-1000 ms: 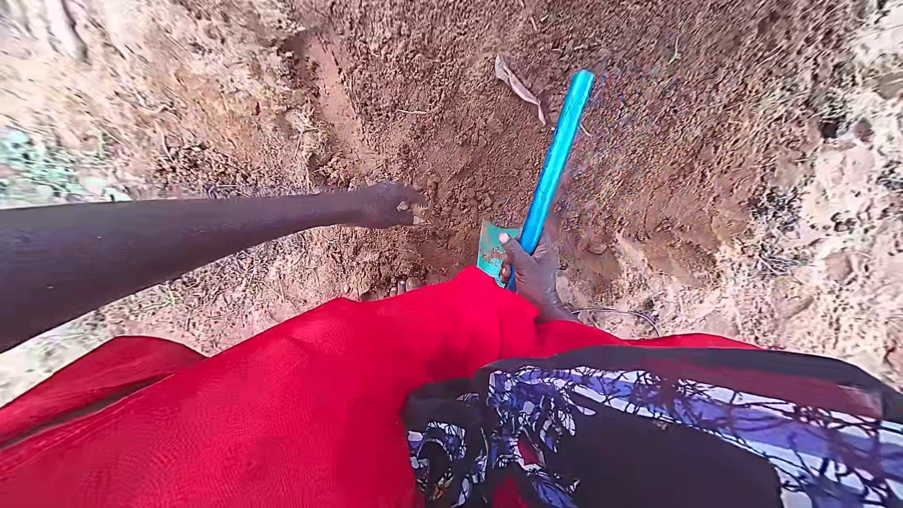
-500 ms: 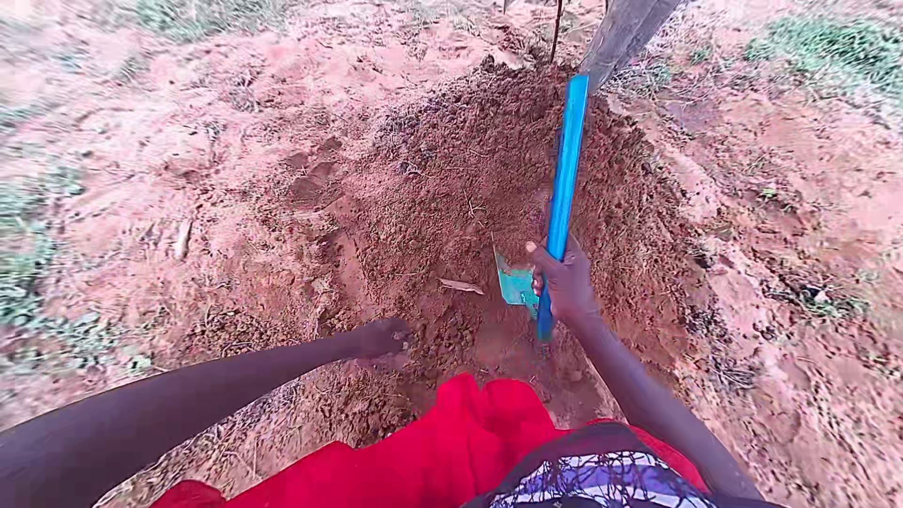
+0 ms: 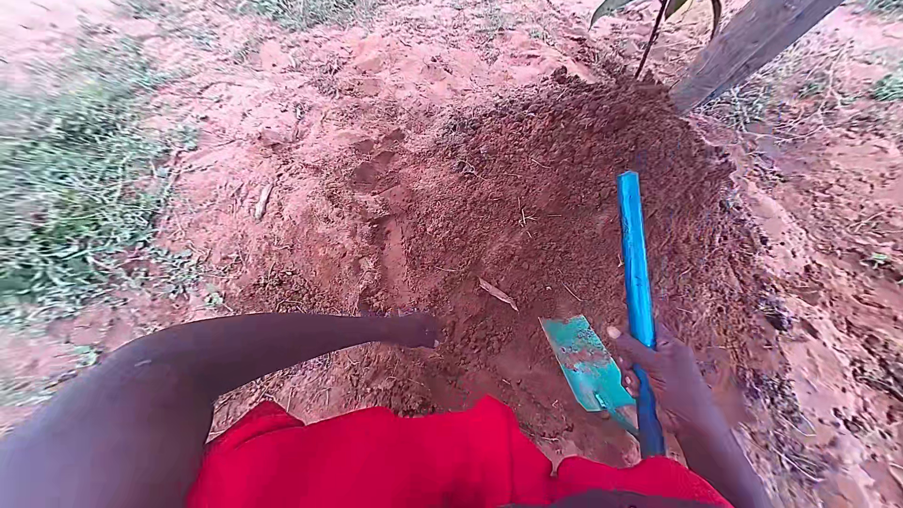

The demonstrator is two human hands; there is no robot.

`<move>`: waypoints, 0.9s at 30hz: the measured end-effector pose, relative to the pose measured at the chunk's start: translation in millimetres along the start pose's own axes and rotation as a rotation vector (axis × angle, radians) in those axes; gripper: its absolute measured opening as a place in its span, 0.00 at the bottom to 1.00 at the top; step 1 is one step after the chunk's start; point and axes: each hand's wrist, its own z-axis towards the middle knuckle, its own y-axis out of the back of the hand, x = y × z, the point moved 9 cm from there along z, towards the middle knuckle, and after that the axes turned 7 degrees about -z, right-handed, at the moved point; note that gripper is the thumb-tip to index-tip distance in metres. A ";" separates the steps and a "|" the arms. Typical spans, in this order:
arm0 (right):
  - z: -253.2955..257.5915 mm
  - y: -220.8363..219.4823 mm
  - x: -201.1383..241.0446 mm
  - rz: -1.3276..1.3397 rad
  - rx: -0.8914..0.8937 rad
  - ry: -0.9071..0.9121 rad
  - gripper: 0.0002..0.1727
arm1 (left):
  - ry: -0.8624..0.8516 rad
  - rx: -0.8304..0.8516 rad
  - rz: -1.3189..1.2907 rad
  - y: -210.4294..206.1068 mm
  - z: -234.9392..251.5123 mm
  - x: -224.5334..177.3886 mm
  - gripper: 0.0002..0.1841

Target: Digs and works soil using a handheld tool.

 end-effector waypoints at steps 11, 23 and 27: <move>-29.6 13.3 -87.5 -0.586 0.109 0.000 0.19 | 0.142 -0.012 0.077 -11.0 -4.6 -45.5 0.30; -58.6 9.4 -112.0 -0.717 0.192 0.048 0.21 | 0.125 -0.118 0.219 -44.6 -62.5 22.8 0.26; -63.1 41.4 -113.9 -0.731 0.163 -0.025 0.23 | 0.159 -0.432 0.096 -73.8 -103.0 57.8 0.24</move>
